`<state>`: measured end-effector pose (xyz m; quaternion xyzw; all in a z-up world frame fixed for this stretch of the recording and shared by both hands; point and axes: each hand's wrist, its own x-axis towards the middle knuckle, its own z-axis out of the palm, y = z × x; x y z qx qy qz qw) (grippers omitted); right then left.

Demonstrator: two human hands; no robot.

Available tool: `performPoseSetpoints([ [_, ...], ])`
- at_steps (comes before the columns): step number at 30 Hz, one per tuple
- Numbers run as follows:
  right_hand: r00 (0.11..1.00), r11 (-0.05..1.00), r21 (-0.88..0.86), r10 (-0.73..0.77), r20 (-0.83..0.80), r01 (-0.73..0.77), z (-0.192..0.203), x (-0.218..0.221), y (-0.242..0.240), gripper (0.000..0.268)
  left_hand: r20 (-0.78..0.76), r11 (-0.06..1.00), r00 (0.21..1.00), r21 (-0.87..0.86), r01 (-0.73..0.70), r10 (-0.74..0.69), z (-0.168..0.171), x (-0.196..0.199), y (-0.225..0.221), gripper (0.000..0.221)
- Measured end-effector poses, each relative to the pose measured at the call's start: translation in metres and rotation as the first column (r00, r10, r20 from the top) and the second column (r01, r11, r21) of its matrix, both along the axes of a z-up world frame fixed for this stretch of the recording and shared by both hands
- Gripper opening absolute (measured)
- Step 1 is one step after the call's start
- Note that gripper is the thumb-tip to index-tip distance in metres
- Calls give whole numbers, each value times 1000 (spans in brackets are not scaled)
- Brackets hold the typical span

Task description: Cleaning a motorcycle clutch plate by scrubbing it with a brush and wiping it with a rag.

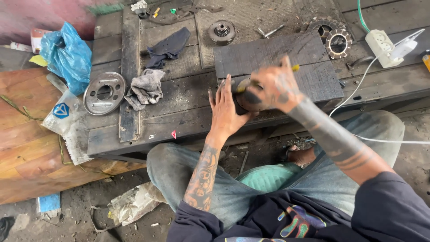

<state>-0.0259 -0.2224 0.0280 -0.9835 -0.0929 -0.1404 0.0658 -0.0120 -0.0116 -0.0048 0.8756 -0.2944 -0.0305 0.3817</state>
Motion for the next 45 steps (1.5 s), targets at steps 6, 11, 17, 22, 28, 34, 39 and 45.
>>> performPoseSetpoints([
  [6, 999, 1000, 14, 25, 40, -26, -5, -19, -6, 17, -5, 1000, 1000, -18, 5, -5, -1, -4, -1, 137],
  [11, 992, 999, 28, -19, -123, 23, 14, -41, 0, 19, 9, 999, 1000, -12, 30, -30, -2, -3, -2, 133],
  [17, 999, 999, 32, -7, -37, 8, 9, -67, -15, 22, 54, 995, 997, 89, 52, -57, 0, -1, -3, 119],
  [22, 996, 997, -3, -83, 9, 84, 7, -75, -25, 18, 70, 981, 995, 189, 53, -67, 8, -1, -3, 86],
  [28, 989, 990, -27, -136, 56, 138, -18, -71, -57, 18, 50, 979, 995, 190, 70, -81, 12, -6, -1, 78],
  [34, 987, 988, -37, -150, 64, 152, -14, -57, -64, 18, 32, 976, 996, 205, 74, -82, 15, -6, -1, 77],
  [39, 993, 995, 1, -97, 69, 97, -14, -41, -53, 19, 41, 979, 995, 188, 77, -86, 18, -6, -1, 74],
  [45, 986, 995, -4, -103, 130, 104, -13, -22, -38, 18, 43, 979, 995, 187, 76, -85, 13, -3, -2, 75],
])
